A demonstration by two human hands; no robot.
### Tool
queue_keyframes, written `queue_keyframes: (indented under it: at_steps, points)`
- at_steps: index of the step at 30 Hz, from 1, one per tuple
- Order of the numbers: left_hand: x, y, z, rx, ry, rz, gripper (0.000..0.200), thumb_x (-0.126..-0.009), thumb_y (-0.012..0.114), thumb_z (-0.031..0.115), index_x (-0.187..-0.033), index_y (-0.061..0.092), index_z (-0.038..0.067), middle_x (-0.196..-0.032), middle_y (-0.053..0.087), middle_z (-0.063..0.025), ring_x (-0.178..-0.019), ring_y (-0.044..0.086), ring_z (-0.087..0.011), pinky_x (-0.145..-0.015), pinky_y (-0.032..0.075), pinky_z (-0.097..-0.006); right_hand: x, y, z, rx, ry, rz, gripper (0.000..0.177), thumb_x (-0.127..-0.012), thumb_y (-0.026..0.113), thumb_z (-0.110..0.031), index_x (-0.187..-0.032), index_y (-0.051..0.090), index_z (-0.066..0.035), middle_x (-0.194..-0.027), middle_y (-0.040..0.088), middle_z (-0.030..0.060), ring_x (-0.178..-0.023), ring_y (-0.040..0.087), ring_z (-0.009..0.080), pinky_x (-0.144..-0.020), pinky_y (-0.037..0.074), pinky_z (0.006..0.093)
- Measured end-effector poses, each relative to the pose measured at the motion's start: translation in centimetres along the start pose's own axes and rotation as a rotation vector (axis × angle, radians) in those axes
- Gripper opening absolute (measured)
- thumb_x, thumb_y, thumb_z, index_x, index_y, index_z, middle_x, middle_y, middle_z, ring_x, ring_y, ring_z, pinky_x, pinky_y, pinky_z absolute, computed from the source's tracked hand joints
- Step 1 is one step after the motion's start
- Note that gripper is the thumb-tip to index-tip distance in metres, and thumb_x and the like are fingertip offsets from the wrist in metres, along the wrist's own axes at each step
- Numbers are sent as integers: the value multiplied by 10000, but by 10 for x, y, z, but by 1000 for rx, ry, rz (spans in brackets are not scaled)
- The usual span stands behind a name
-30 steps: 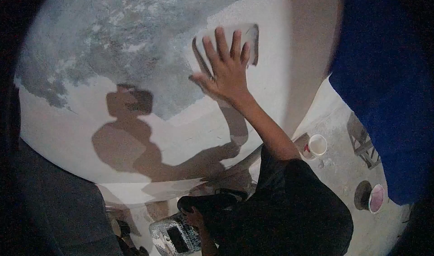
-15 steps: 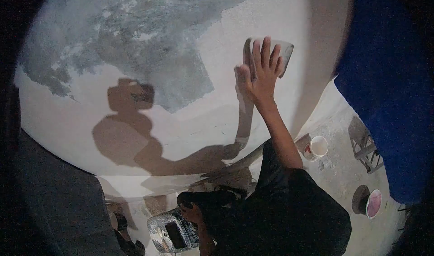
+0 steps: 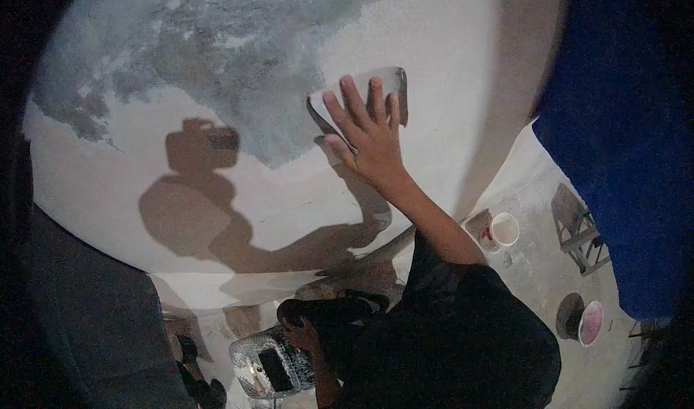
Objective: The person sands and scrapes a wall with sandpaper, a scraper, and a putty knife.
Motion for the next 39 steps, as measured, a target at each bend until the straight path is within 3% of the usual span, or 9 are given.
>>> queue_keyframes:
  at_steps: [6, 9, 15, 17, 22, 29, 33, 35, 39]
  points:
    - [-3, -1, -16, 146, 62, 42, 587, -836, 524, 437, -1297, 366, 109, -1187, 439, -204, -1020, 488, -362, -849, 398, -491, 21, -6, 60, 114, 57, 34, 554, -888, 371, -468, -1384, 273, -244, -1479, 95, 29, -1353, 17, 330, -1050, 26, 534]
    - [-7, 15, -43, 546, 198, 12, 586, -848, 511, 448, -1252, 408, 37, -1133, 477, -217, -1037, 479, -369, -867, 391, -485, -2, -31, 105, 26, 184, 208, 589, -890, 348, -494, -1394, 243, -206, -1479, 72, 55, -1347, 5, 353, -1045, 6, 543]
    - [13, 13, -19, 270, 230, 41, 690, -851, 479, 491, -1284, 338, -28, -1153, 469, -266, -1031, 472, -406, -887, 385, -474, -69, -65, 103, -125, 341, 489, 739, -849, 354, -583, -1413, 147, -153, -1476, 1, 110, -1319, -59, 432, -1011, -51, 596]
    - [11, 25, -17, -87, 26, 34, 785, -813, 477, 568, -1317, 296, -6, -1151, 476, -272, -1040, 480, -405, -864, 396, -495, -75, -63, 87, -109, 311, 512, 775, -833, 372, -600, -1415, 129, -150, -1475, -9, 114, -1313, -74, 443, -1003, -60, 606]
    - [12, 20, -9, -148, -85, 31, 870, -769, 489, 625, -1347, 248, 22, -1172, 466, -267, -1064, 473, -403, -839, 407, -516, -39, -22, 27, 23, -59, 218, 773, -803, 419, -624, -1404, 203, -189, -1478, 42, 86, -1331, -71, 398, -1012, -58, 592]
    - [15, 4, -7, -51, -116, -33, 875, -758, 491, 639, -1336, 264, 23, -1250, 381, -267, -1141, 409, -403, -880, 385, -525, 47, 23, 57, 89, -161, 79, 694, -801, 493, -569, -1370, 302, -221, -1471, 119, 67, -1345, -31, 362, -1021, -21, 590]
    - [14, 8, -10, -8, -114, -60, 869, -757, 497, 637, -1328, 274, 20, -1256, 379, -260, -1147, 402, -405, -898, 372, -532, 40, 14, 84, 114, -77, 106, 683, -822, 481, -530, -1380, 281, -192, -1470, 105, 101, -1341, -26, 379, -1026, -20, 579]
    - [13, 14, -16, -70, -142, -10, 853, -773, 471, 624, -1317, 277, -4, -1254, 388, -236, -1128, 424, -374, -821, 386, -526, 18, -11, 109, 19, 166, 266, 690, -861, 383, -542, -1406, 191, -164, -1472, 45, 126, -1334, -46, 395, -1021, -40, 581]
    - [11, 19, -16, -63, -120, -27, 848, -772, 476, 622, -1313, 279, 0, -1251, 389, -234, -1120, 426, -369, -818, 386, -523, -32, -44, 110, -84, 290, 392, 698, -882, 279, -554, -1418, 101, -143, -1471, -15, 135, -1325, -71, 411, -1012, -62, 590]
Point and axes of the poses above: each hand's wrist, its own x-axis away from the middle knuckle, its own y-axis out of the palm, z = x × y, the point moved 9 cm from there along -x, towards the middle knuckle
